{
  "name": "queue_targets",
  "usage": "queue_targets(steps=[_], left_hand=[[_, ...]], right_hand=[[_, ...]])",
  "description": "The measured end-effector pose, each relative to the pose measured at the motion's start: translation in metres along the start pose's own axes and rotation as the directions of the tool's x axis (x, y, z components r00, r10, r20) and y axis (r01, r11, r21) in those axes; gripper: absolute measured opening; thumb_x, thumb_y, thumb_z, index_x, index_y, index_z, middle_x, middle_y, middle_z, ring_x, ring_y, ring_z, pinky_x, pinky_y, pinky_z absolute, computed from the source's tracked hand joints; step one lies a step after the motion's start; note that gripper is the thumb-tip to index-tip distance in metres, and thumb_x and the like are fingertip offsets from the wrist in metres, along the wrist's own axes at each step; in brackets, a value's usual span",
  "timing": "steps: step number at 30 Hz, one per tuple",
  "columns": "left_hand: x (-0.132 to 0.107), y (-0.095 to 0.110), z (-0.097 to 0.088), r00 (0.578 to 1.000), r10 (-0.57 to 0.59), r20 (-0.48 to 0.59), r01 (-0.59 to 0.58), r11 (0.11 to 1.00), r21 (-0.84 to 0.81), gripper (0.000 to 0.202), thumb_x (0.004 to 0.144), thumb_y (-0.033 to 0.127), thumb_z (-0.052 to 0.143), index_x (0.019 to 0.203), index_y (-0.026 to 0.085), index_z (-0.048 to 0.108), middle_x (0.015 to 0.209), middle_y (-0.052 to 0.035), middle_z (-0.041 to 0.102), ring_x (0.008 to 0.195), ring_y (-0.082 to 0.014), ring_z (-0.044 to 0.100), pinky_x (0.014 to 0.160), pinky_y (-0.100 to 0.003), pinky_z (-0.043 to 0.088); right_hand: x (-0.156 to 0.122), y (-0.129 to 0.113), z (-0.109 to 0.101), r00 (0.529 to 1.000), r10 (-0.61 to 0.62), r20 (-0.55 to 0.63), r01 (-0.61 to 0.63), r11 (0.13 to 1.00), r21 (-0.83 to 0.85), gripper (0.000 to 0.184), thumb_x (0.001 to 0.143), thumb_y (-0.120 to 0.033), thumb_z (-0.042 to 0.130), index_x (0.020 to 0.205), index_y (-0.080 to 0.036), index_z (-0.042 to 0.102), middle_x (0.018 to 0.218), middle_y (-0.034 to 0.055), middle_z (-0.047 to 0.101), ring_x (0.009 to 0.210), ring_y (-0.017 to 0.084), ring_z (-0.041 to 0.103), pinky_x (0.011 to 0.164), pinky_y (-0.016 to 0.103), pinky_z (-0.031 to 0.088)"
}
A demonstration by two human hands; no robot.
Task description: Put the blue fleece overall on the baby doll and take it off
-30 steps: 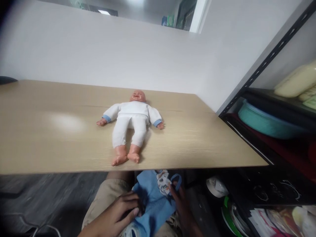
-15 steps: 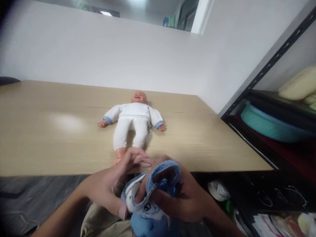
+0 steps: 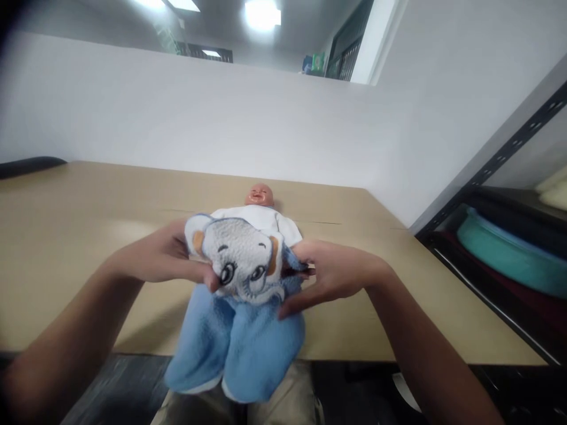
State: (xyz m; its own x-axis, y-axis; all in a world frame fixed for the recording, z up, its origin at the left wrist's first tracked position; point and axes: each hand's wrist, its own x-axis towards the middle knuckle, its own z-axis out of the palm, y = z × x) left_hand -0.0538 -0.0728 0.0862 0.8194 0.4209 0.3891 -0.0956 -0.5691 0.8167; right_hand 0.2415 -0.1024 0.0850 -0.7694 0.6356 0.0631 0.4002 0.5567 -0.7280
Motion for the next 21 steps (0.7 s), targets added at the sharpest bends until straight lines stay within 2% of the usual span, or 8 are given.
queue_targets(steps=[3,6,11,14,15,17,19,21], left_hand=[[0.009,0.000,-0.017,0.995,-0.013,-0.098,0.022,0.995,0.092,0.016,0.086,0.028,0.083,0.092,0.018,0.072,0.078,-0.0003,0.071,0.074,-0.0155,0.068,0.071,-0.023,0.059],[0.021,-0.006,-0.024,0.970,-0.048,-0.240,0.068,0.995,0.074,0.024,0.087,0.038,0.082,0.087,0.017,0.068,0.065,0.0024,0.062,0.062,-0.0129,0.062,0.057,-0.019,0.052],[0.033,-0.026,-0.035,0.910,-0.067,-0.410,0.114,0.989,0.091,0.036,0.095,0.049,0.074,0.085,0.016,0.065,0.065,0.0024,0.059,0.058,-0.0103,0.056,0.052,-0.017,0.046],[0.026,-0.042,-0.056,0.967,-0.187,-0.173,0.201,0.977,0.069,0.035,0.091,0.050,0.078,0.096,0.016,0.068,0.078,-0.0001,0.066,0.058,-0.0098,0.057,0.050,-0.017,0.046],[0.022,-0.047,-0.064,0.963,-0.265,-0.050,0.268,0.961,0.065,0.037,0.089,0.049,0.080,0.100,0.017,0.067,0.079,-0.0002,0.066,0.056,-0.0097,0.057,0.047,-0.017,0.045],[0.014,-0.057,-0.077,0.893,-0.428,0.137,0.419,0.904,0.091,0.038,0.086,0.049,0.083,0.099,0.018,0.066,0.075,0.0010,0.063,0.050,-0.0097,0.054,0.042,-0.018,0.043],[0.009,-0.066,-0.083,0.854,-0.489,0.180,0.479,0.872,0.096,0.036,0.088,0.050,0.081,0.096,0.019,0.064,0.069,0.0029,0.058,0.047,-0.0100,0.052,0.041,-0.019,0.043],[0.008,-0.072,-0.081,0.901,-0.423,0.097,0.419,0.906,0.055,0.035,0.093,0.050,0.076,0.100,0.019,0.063,0.071,0.0024,0.060,0.055,-0.0113,0.057,0.048,-0.019,0.049]], right_hand=[[0.019,0.015,-0.005,0.990,-0.073,-0.123,0.087,0.990,0.111,0.038,0.077,-0.041,0.093,0.107,-0.023,0.080,0.105,0.0028,0.080,0.099,0.023,0.073,0.092,0.032,0.057],[0.040,0.027,-0.008,0.963,-0.058,-0.263,0.109,0.977,0.183,0.058,0.074,-0.045,0.094,0.124,-0.023,0.075,0.122,0.0064,0.077,0.113,0.028,0.072,0.100,0.037,0.056],[0.073,0.039,-0.004,0.996,0.054,-0.073,-0.050,0.997,0.057,0.081,0.065,-0.049,0.099,0.135,-0.021,0.070,0.131,0.0093,0.074,0.125,0.032,0.067,0.106,0.041,0.056],[0.081,0.053,0.002,0.992,0.042,-0.122,-0.022,0.987,0.159,0.074,0.070,-0.048,0.096,0.133,-0.020,0.069,0.127,0.0087,0.075,0.124,0.031,0.068,0.108,0.042,0.056],[0.082,0.059,0.004,0.988,0.041,-0.146,-0.007,0.974,0.226,0.072,0.073,-0.048,0.094,0.134,-0.020,0.068,0.127,0.0088,0.076,0.124,0.031,0.069,0.108,0.043,0.056],[0.082,0.072,0.006,0.981,0.042,-0.188,0.029,0.932,0.360,0.069,0.079,-0.049,0.091,0.137,-0.021,0.066,0.131,0.0098,0.074,0.124,0.031,0.069,0.109,0.045,0.056],[0.082,0.083,0.007,0.973,0.080,-0.215,0.021,0.900,0.434,0.067,0.084,-0.051,0.087,0.141,-0.022,0.064,0.139,0.0103,0.071,0.128,0.031,0.068,0.112,0.046,0.054],[0.081,0.091,0.007,0.974,0.140,-0.177,-0.044,0.887,0.459,0.070,0.085,-0.054,0.085,0.144,-0.025,0.062,0.145,0.0097,0.068,0.134,0.032,0.064,0.115,0.046,0.052]])
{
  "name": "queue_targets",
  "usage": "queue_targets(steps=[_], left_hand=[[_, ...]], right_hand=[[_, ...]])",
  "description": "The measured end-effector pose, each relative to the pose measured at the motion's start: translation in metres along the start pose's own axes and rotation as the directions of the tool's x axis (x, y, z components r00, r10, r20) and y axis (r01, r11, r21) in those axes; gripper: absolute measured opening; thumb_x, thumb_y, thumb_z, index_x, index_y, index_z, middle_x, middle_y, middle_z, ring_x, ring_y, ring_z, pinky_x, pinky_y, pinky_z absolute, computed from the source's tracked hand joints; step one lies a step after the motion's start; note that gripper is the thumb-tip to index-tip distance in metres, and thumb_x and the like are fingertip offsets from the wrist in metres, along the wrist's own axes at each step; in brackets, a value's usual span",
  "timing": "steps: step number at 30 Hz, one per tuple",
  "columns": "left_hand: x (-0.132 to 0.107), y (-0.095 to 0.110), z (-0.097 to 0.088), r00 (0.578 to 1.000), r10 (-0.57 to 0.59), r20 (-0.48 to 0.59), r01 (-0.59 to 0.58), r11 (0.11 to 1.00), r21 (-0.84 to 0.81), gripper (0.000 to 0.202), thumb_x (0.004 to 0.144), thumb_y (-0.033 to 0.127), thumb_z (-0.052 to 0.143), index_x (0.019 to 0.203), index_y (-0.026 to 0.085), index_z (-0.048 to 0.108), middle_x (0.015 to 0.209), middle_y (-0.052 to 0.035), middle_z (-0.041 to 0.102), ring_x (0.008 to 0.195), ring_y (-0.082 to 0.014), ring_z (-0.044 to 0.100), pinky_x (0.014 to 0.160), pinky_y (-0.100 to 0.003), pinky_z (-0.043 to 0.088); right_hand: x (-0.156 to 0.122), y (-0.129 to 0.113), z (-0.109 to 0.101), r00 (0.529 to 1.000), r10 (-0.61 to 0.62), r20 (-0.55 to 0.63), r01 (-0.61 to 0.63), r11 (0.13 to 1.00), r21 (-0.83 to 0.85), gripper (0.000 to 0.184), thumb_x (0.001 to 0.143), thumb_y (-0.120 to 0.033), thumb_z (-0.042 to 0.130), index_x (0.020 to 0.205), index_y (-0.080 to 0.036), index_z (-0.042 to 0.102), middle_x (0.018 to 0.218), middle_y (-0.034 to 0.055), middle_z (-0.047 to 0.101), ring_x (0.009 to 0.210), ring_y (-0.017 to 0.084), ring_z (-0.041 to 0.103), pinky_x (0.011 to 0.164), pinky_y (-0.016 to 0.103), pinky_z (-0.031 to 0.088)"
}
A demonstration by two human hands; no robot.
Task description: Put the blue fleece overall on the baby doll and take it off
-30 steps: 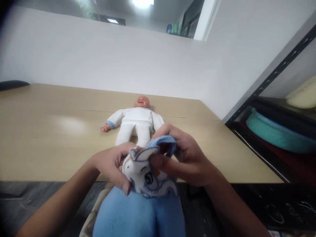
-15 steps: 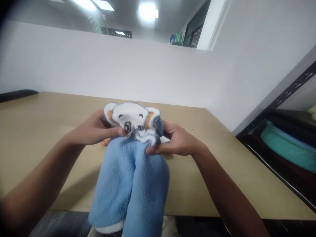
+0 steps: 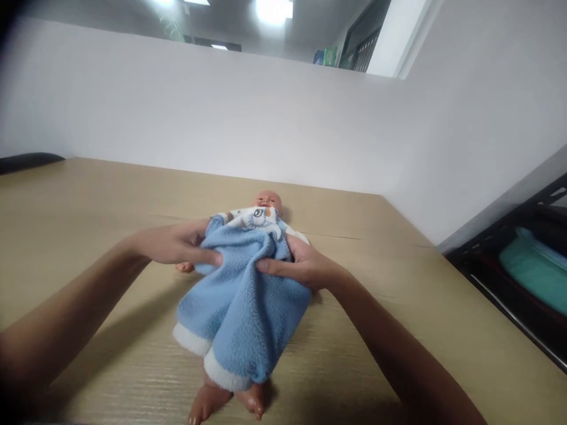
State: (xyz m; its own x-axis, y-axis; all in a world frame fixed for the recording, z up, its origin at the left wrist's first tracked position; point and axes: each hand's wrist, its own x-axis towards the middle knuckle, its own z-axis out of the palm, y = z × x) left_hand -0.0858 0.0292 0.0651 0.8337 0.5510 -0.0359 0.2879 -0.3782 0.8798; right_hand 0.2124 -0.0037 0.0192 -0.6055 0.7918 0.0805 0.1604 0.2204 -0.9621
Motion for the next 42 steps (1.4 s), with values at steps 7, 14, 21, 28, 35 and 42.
queue_targets(steps=[7,14,21,28,35,42], left_hand=[[0.012,-0.003,0.011,0.997,0.062,-0.045,-0.066,0.993,-0.098,0.035,0.096,0.051,0.072,0.107,0.017,0.068,0.089,-0.0030,0.073,0.090,-0.0188,0.072,0.076,-0.021,0.061],[0.009,-0.012,0.009,0.971,0.105,0.217,-0.053,0.972,-0.230,0.032,0.080,0.041,0.088,0.099,0.018,0.077,0.095,-0.0075,0.080,0.084,-0.0234,0.075,0.076,-0.030,0.066],[0.004,0.001,0.015,0.994,0.111,0.010,-0.107,0.979,-0.173,0.024,0.091,0.042,0.078,0.087,0.019,0.077,0.076,-0.0041,0.073,0.077,-0.0203,0.072,0.073,-0.026,0.063],[-0.017,0.005,0.039,0.980,0.188,0.068,-0.147,0.909,-0.389,0.039,0.083,0.054,0.083,0.095,0.017,0.081,0.075,-0.0072,0.073,0.069,-0.0208,0.067,0.064,-0.028,0.058],[-0.058,-0.007,0.100,0.923,-0.045,-0.383,-0.164,0.853,-0.496,0.038,0.087,0.054,0.082,0.096,0.017,0.078,0.094,-0.0072,0.075,0.086,-0.0180,0.067,0.076,-0.022,0.055],[-0.075,-0.003,0.167,0.815,-0.303,-0.494,0.059,0.892,-0.449,0.041,0.088,0.055,0.078,0.109,0.020,0.073,0.103,-0.0083,0.078,0.096,-0.0280,0.072,0.087,-0.036,0.060]], right_hand=[[-0.003,-0.004,-0.001,0.930,0.116,0.348,-0.108,0.993,-0.044,0.083,0.072,-0.040,0.096,0.146,-0.024,0.063,0.139,0.0072,0.072,0.136,0.032,0.062,0.116,0.041,0.050],[-0.005,0.002,0.009,0.980,0.187,0.062,-0.196,0.950,0.243,0.068,0.078,-0.058,0.088,0.132,-0.021,0.070,0.132,0.0089,0.075,0.124,0.031,0.070,0.108,0.042,0.056],[-0.006,-0.007,0.018,0.913,0.108,0.394,-0.197,0.962,0.191,0.072,0.066,-0.038,0.099,0.130,-0.020,0.072,0.123,0.0089,0.078,0.125,0.031,0.070,0.109,0.042,0.056],[-0.013,-0.001,0.032,0.993,0.093,0.078,-0.118,0.872,0.475,0.055,0.071,-0.053,0.091,0.111,-0.018,0.076,0.105,0.0085,0.080,0.105,0.028,0.076,0.108,0.044,0.056],[-0.036,-0.033,0.068,0.984,-0.006,0.177,-0.042,0.963,0.266,0.052,0.070,-0.044,0.094,0.114,-0.021,0.076,0.110,0.0065,0.080,0.110,0.028,0.073,0.105,0.041,0.058],[-0.055,-0.026,0.106,0.958,0.046,-0.282,-0.077,0.992,-0.100,0.019,0.090,-0.029,0.071,0.107,-0.022,0.073,0.103,0.0054,0.080,0.104,0.026,0.075,0.096,0.039,0.060]])
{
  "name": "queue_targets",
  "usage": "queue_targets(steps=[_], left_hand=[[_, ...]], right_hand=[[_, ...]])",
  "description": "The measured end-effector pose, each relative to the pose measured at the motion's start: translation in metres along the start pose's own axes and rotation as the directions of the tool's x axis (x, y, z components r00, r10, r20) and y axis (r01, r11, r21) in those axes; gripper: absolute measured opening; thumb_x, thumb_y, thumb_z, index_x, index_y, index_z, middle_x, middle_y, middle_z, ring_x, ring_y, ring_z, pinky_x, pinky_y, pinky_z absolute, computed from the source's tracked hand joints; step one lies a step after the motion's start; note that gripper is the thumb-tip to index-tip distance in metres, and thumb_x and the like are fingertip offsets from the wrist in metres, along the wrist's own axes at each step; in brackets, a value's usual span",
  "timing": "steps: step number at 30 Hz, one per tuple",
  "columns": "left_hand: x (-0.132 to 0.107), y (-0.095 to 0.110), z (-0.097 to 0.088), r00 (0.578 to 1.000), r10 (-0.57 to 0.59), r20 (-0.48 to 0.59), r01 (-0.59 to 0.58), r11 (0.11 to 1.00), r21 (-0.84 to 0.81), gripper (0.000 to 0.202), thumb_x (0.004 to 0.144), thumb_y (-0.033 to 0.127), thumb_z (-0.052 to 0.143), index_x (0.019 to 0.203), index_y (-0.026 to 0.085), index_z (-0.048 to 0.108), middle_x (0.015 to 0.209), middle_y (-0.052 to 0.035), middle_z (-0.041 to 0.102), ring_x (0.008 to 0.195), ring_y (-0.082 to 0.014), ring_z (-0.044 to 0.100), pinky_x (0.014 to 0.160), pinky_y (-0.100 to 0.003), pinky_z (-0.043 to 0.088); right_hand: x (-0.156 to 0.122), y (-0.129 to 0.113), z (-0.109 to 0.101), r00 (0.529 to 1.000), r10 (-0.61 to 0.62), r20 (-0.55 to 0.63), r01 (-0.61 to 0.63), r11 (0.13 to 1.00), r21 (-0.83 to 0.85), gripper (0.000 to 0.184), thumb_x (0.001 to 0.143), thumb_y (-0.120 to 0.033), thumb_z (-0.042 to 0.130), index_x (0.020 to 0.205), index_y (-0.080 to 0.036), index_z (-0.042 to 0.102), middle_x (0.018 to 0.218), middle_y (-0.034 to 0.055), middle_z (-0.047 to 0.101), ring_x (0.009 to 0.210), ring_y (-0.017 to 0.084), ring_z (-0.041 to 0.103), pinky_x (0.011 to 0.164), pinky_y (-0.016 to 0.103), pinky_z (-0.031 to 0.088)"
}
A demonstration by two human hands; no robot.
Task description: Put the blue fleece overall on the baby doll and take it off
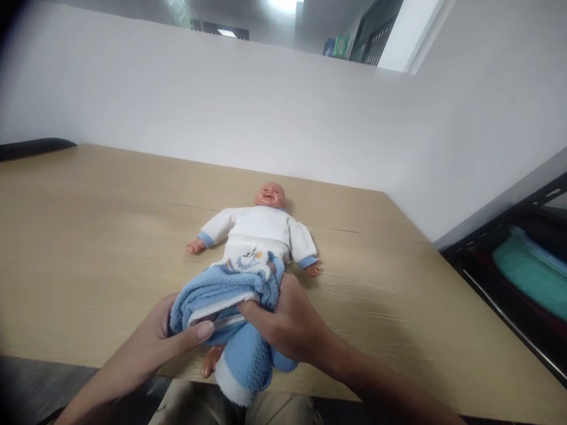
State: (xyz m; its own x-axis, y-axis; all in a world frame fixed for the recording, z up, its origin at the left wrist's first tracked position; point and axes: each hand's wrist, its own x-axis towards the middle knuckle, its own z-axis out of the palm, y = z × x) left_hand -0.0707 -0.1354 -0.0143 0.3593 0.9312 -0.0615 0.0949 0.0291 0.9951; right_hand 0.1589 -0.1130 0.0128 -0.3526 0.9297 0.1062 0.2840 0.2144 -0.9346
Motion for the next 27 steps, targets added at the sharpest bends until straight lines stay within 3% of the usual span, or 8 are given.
queue_targets(steps=[3,6,9,12,17,20,24,27], left_hand=[[-0.002,-0.014,0.007,0.991,-0.032,-0.129,0.052,0.987,0.153,0.036,0.091,0.053,0.073,0.108,0.021,0.071,0.100,-0.0064,0.078,0.096,-0.0294,0.073,0.087,-0.038,0.060],[0.003,-0.024,0.006,0.983,0.020,-0.184,0.032,0.960,0.280,0.028,0.095,0.045,0.065,0.110,0.021,0.067,0.106,-0.0052,0.076,0.103,-0.0294,0.071,0.091,-0.038,0.057],[0.013,-0.028,0.004,0.980,0.055,-0.192,0.024,0.922,0.385,0.024,0.099,0.042,0.058,0.111,0.022,0.062,0.109,-0.0045,0.074,0.106,-0.0287,0.070,0.093,-0.038,0.053],[0.028,-0.029,0.001,0.980,0.071,-0.185,0.018,0.900,0.435,0.025,0.102,0.044,0.052,0.110,0.022,0.058,0.109,-0.0059,0.073,0.105,-0.0298,0.069,0.093,-0.040,0.051],[0.059,-0.024,-0.007,0.983,0.090,-0.158,0.006,0.851,0.525,0.021,0.102,0.039,0.045,0.111,0.022,0.054,0.108,-0.0087,0.073,0.103,-0.0325,0.070,0.091,-0.042,0.050],[0.068,-0.016,-0.012,0.981,0.105,-0.164,0.020,0.784,0.620,0.018,0.101,0.037,0.046,0.107,0.022,0.054,0.100,-0.0068,0.072,0.096,-0.0314,0.070,0.080,-0.038,0.048],[0.054,-0.005,-0.013,0.981,0.103,-0.163,0.018,0.791,0.611,0.018,0.099,0.040,0.051,0.104,0.022,0.056,0.092,-0.0028,0.070,0.087,-0.0284,0.068,0.074,-0.035,0.045],[0.026,-0.006,-0.008,0.990,0.071,-0.123,0.002,0.860,0.511,0.025,0.101,0.047,0.054,0.111,0.025,0.059,0.106,-0.0038,0.073,0.098,-0.0287,0.069,0.081,-0.036,0.050]], right_hand=[[-0.005,0.011,0.009,0.993,0.033,-0.109,-0.059,0.968,-0.242,0.008,0.080,-0.026,0.073,0.087,-0.021,0.071,0.080,0.0042,0.077,0.080,0.026,0.074,0.076,0.037,0.060],[-0.003,0.018,0.014,0.992,0.033,-0.119,-0.073,0.934,-0.349,0.011,0.075,-0.025,0.074,0.085,-0.021,0.071,0.082,0.0048,0.077,0.076,0.025,0.072,0.073,0.036,0.058],[0.004,0.026,0.016,0.992,-0.007,-0.129,-0.043,0.925,-0.379,0.023,0.075,-0.023,0.073,0.097,-0.021,0.072,0.097,0.0067,0.079,0.087,0.026,0.073,0.086,0.039,0.058],[0.014,0.036,0.016,0.987,-0.021,-0.162,-0.053,0.897,-0.439,0.025,0.075,-0.026,0.074,0.100,-0.019,0.072,0.103,0.0101,0.080,0.092,0.028,0.073,0.088,0.041,0.057],[0.039,0.049,0.012,0.982,-0.041,-0.185,-0.075,0.815,-0.575,0.015,0.082,-0.033,0.073,0.085,-0.018,0.071,0.087,0.0090,0.079,0.080,0.025,0.071,0.075,0.035,0.051],[0.052,0.049,0.006,0.982,-0.024,-0.189,-0.110,0.737,-0.666,0.029,0.086,-0.042,0.070,0.070,-0.018,0.066,0.071,0.0066,0.073,0.064,0.019,0.062,0.061,0.030,0.041],[0.049,0.031,-0.002,0.991,-0.057,-0.118,-0.055,0.633,-0.772,0.042,0.087,-0.049,0.067,0.057,-0.020,0.058,0.060,0.0050,0.063,0.054,0.015,0.048,0.054,0.031,0.028],[0.030,0.011,-0.005,1.000,-0.009,0.017,0.019,0.643,-0.766,0.045,0.086,-0.051,0.070,0.055,-0.021,0.055,0.055,0.0030,0.059,0.051,0.014,0.043,0.052,0.032,0.024]])
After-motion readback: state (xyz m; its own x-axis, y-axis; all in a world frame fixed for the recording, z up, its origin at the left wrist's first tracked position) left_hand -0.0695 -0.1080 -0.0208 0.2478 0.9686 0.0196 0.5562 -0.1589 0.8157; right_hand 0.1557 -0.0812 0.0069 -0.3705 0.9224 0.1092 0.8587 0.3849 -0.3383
